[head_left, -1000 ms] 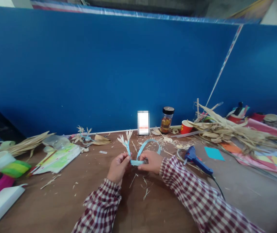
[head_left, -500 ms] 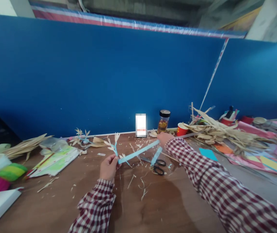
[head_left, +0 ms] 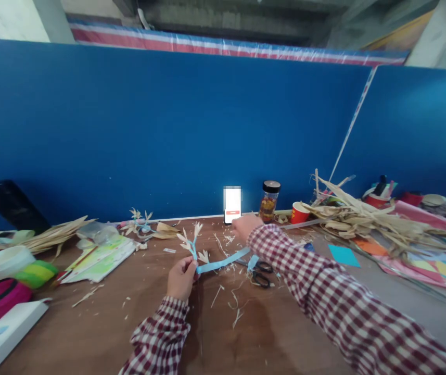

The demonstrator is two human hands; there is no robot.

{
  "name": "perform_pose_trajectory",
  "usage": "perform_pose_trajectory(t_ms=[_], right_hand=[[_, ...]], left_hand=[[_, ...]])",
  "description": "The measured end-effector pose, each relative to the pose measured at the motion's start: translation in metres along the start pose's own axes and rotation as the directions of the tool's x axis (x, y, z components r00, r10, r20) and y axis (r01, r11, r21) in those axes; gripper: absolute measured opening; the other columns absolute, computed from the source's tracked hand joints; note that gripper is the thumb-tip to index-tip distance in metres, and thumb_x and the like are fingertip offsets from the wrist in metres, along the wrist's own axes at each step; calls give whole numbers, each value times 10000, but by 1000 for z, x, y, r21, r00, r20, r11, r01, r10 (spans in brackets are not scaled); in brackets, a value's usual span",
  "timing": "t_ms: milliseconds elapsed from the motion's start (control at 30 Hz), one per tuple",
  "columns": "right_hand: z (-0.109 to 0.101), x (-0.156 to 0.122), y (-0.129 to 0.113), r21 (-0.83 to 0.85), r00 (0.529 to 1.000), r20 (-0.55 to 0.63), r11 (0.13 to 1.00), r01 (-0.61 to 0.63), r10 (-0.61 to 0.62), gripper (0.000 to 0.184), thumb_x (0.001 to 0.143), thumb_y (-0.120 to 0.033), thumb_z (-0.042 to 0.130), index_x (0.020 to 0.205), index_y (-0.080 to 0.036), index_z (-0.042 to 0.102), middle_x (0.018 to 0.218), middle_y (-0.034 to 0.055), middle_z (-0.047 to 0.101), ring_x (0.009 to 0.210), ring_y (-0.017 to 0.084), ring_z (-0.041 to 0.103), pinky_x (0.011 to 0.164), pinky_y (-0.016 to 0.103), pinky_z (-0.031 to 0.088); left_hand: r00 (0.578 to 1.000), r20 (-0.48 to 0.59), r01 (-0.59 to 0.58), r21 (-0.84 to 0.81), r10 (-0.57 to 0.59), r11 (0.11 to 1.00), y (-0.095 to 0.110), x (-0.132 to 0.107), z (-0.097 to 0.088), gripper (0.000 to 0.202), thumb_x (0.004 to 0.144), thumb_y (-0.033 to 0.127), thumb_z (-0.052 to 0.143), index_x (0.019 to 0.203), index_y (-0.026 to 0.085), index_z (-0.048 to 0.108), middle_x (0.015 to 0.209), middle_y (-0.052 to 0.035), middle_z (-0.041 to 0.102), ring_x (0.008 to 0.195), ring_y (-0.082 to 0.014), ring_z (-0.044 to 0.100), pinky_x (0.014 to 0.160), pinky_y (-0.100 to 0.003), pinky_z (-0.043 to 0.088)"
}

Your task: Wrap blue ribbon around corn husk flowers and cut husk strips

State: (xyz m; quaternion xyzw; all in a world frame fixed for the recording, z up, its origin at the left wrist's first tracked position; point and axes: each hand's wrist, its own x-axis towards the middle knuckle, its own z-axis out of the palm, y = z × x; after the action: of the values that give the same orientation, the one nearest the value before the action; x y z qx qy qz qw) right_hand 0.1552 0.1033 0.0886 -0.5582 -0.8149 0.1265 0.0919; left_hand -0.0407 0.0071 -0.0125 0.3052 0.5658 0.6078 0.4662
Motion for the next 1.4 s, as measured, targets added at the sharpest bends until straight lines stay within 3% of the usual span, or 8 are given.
perform_pose_trajectory(t_ms=[200, 400, 633, 767, 867, 1000, 1133, 1400], right_hand=[[58, -5, -55, 108, 997, 62, 993, 47, -54, 245, 631, -425, 678, 577, -192, 627, 652, 73, 639, 683, 221, 595, 592, 324, 448], [81, 7, -63, 172, 996, 80, 984, -45, 32, 260, 514, -347, 747, 461, -175, 559, 536, 56, 588, 624, 232, 582, 552, 332, 438], [74, 21, -35, 422, 994, -42, 903, -73, 100, 219, 660, -388, 638, 641, -171, 622, 655, 27, 611, 672, 162, 566, 607, 276, 440], [51, 27, -7, 604, 975, -88, 789, -111, 204, 246, 761, -400, 544, 850, -176, 594, 682, 18, 610, 581, 115, 549, 521, 226, 431], [43, 21, 2, 706, 967, -80, 698, -117, 242, 236, 809, -400, 479, 839, -178, 553, 638, 9, 589, 472, 85, 496, 423, 193, 376], [59, -3, -12, 803, 989, 12, 588, -96, 145, 218, 783, -389, 518, 732, -177, 518, 554, -27, 552, 386, 63, 434, 344, 169, 289], [80, -27, -37, 849, 996, 78, 521, -86, 37, 206, 704, -332, 624, 650, -174, 503, 508, -35, 552, 404, 71, 463, 360, 166, 311], [97, -29, -49, 881, 997, 62, 467, -74, 42, 201, 672, -298, 656, 622, -168, 511, 491, -36, 564, 447, 97, 521, 444, 203, 389]], left_hand=[[1000, 6, 19, -22, -19, 1000, 3, -2, -1, 223, 562, 224, 692, 758, 128, 646, 592, 3, 617, 504, -93, 527, 499, -214, 448], [1000, 6, 28, -30, -28, 999, -1, 1, -1, 233, 558, 231, 711, 759, 132, 650, 631, -14, 640, 528, -104, 548, 494, -215, 454], [1000, -9, 29, -22, -29, 999, -3, 2, -1, 200, 565, 206, 706, 738, 129, 643, 594, 3, 614, 498, -94, 530, 478, -210, 452], [999, -5, 36, -24, -36, 999, -3, 1, 0, 201, 560, 198, 707, 735, 127, 639, 583, 10, 607, 495, -92, 529, 492, -216, 464], [999, 2, 49, -28, -49, 998, -1, -1, 2, 203, 555, 192, 715, 730, 123, 639, 575, 13, 605, 490, -90, 527, 488, -217, 468], [997, 24, 76, -37, -75, 996, 1, -3, 3, 216, 555, 195, 731, 742, 122, 653, 593, 0, 623, 505, -93, 544, 502, -227, 479], [995, 44, 93, -39, -91, 995, 2, -5, 4, 228, 569, 226, 740, 764, 135, 665, 630, -18, 649, 539, -103, 577, 514, -219, 479], [989, 90, 119, -30, -116, 992, 3, -8, 5, 237, 563, 239, 752, 764, 133, 684, 601, -28, 658, 522, -105, 581, 514, -212, 482]])
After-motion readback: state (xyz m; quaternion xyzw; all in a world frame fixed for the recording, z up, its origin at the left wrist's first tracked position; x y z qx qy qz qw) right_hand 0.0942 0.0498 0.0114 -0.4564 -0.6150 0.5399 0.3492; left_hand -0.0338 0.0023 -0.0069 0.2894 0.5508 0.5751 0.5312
